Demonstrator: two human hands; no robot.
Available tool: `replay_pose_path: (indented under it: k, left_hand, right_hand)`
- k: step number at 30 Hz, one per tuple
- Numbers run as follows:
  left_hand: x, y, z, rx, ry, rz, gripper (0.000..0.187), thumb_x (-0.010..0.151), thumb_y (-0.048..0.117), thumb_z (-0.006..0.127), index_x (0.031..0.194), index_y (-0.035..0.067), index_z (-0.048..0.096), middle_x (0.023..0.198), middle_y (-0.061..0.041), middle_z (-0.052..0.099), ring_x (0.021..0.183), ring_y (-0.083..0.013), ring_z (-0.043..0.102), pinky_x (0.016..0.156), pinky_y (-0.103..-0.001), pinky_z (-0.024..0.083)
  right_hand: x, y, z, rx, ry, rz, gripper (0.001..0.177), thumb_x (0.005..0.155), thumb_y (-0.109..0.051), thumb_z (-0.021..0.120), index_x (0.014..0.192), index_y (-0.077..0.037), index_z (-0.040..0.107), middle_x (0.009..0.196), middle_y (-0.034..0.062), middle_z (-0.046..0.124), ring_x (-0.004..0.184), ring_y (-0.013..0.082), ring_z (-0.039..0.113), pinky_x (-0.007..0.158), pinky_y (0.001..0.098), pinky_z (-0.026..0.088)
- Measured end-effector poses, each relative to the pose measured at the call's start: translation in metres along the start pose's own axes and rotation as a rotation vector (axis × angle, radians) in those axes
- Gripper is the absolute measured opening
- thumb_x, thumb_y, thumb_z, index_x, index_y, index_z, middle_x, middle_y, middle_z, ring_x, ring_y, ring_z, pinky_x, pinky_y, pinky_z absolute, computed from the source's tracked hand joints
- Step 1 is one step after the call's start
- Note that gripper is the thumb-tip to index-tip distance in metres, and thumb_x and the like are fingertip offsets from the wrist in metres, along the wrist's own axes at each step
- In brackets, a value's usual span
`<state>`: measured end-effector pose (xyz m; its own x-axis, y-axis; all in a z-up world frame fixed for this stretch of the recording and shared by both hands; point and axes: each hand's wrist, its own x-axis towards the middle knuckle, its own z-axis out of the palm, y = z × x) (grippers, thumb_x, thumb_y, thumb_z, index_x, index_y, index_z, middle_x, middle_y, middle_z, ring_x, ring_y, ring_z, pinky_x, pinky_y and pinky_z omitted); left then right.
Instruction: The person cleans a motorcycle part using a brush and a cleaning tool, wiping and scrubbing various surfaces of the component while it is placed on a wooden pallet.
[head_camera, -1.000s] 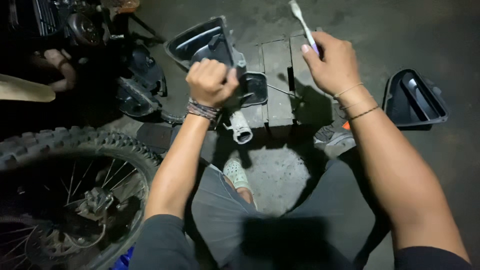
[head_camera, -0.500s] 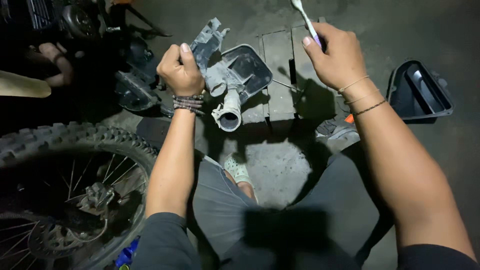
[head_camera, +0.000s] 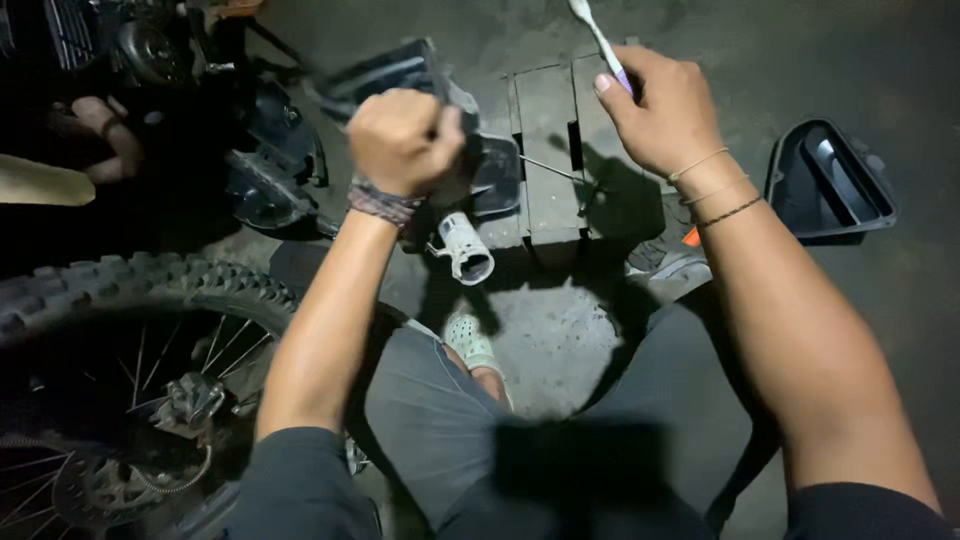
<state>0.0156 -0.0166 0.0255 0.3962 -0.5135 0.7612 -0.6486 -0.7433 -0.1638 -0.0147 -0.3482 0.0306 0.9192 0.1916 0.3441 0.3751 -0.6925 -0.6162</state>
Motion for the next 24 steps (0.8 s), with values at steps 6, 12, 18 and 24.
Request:
replay_pose_path:
  k: [6, 12, 18, 24]
  left_hand:
    - [0.063, 0.045, 0.027, 0.15, -0.632, 0.426, 0.023, 0.09, 0.031, 0.061, 0.072, 0.022, 0.071, 0.072, -0.003, 0.072, 0.065, -0.0275, 0.072, 0.06, -0.041, 0.055]
    - [0.034, 0.119, 0.138, 0.212, -1.107, 0.833, 0.026, 0.097, 0.018, 0.057, 0.08, 0.018, 0.077, 0.084, -0.002, 0.078, 0.066, -0.0245, 0.072, 0.057, -0.04, 0.047]
    - [-0.002, 0.137, 0.16, 0.291, -1.082, 0.771, 0.035, 0.105, 0.029, 0.058, 0.072, 0.023, 0.067, 0.07, 0.008, 0.066, 0.059, -0.0139, 0.06, 0.055, -0.032, 0.042]
    - [-0.059, 0.162, 0.236, 0.453, -0.594, 0.577, 0.02, 0.086, 0.015, 0.061, 0.069, 0.02, 0.071, 0.063, 0.0, 0.06, 0.053, -0.0238, 0.053, 0.058, -0.047, 0.045]
  right_hand:
    - [0.005, 0.024, 0.0, -0.056, 0.079, -0.052, 0.033, 0.105, -0.026, 0.062, 0.129, -0.007, 0.074, 0.093, 0.0128, 0.073, 0.078, 0.038, 0.065, 0.064, 0.0472, 0.043]
    - [0.006, 0.017, -0.014, -0.049, 0.086, -0.077, 0.034, 0.108, -0.025, 0.059, 0.13, -0.004, 0.074, 0.094, 0.0105, 0.072, 0.077, 0.032, 0.063, 0.064, 0.0439, 0.043]
    - [0.0, 0.015, -0.024, 0.01, 0.07, 0.025, 0.037, 0.105, -0.029, 0.058, 0.129, -0.005, 0.072, 0.104, 0.0107, 0.075, 0.085, 0.0289, 0.067, 0.071, 0.0419, 0.046]
    - [0.003, 0.021, -0.025, -0.009, 0.07, 0.101, 0.029, 0.106, -0.03, 0.058, 0.121, -0.012, 0.075, 0.083, 0.0037, 0.063, 0.074, 0.0269, 0.056, 0.065, 0.0425, 0.041]
